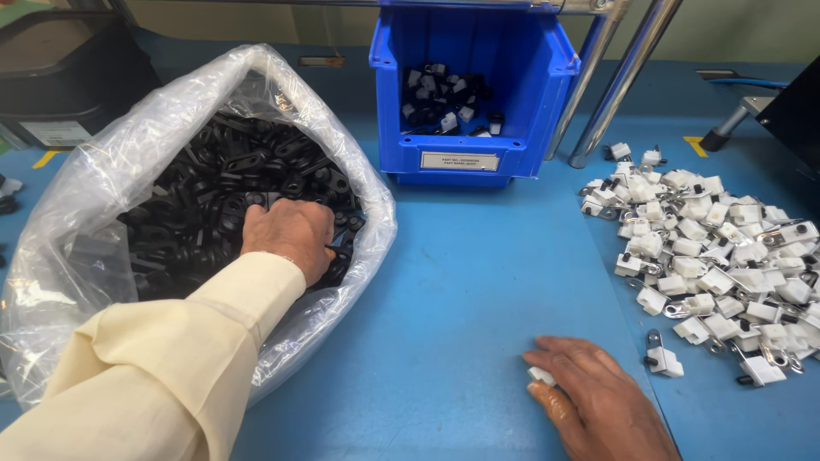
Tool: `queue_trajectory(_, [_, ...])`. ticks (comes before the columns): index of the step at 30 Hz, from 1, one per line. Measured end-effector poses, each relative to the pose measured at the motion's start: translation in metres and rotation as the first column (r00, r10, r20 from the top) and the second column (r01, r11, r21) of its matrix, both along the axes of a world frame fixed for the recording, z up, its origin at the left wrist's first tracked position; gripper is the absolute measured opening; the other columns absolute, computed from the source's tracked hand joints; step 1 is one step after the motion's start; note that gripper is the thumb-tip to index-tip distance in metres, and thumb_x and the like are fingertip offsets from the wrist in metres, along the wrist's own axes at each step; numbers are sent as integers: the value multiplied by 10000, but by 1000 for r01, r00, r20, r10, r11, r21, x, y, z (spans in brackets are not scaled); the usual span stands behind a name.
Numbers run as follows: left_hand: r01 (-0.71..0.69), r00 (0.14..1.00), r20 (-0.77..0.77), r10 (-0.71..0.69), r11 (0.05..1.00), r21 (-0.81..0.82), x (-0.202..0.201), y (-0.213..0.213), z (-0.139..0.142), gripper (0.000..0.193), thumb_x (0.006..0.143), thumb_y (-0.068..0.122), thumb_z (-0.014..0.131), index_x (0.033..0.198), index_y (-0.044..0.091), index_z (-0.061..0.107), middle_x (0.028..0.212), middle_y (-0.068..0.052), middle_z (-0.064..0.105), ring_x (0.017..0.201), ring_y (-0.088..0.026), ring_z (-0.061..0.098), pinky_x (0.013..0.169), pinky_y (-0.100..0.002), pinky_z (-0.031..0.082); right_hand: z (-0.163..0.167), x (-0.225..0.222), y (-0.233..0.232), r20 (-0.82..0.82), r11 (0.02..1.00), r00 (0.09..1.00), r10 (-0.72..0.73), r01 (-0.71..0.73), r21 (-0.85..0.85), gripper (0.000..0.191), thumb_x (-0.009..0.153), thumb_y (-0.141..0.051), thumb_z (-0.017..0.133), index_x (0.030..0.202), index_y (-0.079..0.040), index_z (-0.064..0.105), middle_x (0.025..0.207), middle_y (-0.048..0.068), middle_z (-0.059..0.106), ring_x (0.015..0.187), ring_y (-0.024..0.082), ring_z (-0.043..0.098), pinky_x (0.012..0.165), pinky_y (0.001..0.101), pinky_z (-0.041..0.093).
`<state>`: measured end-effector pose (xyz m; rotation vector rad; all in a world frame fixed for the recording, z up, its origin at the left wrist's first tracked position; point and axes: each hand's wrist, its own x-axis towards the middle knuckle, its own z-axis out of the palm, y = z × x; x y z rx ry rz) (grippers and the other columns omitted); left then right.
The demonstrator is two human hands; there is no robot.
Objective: The person repeatedly picks a black plastic piece from a bag and a white plastic piece from a pile, then presses them together to form an assembled unit. The assembled units are placed into a blue bin. The process is repeated continuously throughout the clip.
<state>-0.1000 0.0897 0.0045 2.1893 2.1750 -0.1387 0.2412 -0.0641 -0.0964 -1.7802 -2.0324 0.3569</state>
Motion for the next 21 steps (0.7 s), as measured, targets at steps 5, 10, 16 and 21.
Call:
queue_trajectory(5, [75,997,22,-79,988,135,1,-10,6,151,823,275,818,928,197,743,976,-9,730,1071,-213,625,917,-416,416,0,-3,2,158,999,986,-53,53,8,365,815,-459,792,1108,-241,804,1285,33,640,1275,218,560,979,359,521])
queue_trajectory(10, [232,924,107,-367,762,604,2,-27,19,182,775,198,782,940,141,731,941,-87,703,970,-317,664,816,-479,533,0,6,2,184,981,967,-176,188,-54,399,859,-469,756,1183,-237,777,1176,-24,753,1175,148,688,942,334,568])
queue_trajectory(16, [430,695,407,-593,796,425,76,-57,-13,234,880,-42,583,1027,112,680,968,-141,683,916,-367,688,743,-484,569,-6,17,2,142,984,977,-160,147,98,315,900,-360,703,1169,-203,753,1082,-6,766,1130,144,703,958,355,567])
queue_trajectory(21, [442,590,607,-532,842,309,91,-79,-33,139,853,74,684,989,79,652,1000,-125,704,917,-365,679,748,-481,561,-9,25,-1,193,990,979,-64,38,137,406,844,-397,755,1190,-184,751,1182,19,760,1188,210,693,975,389,543])
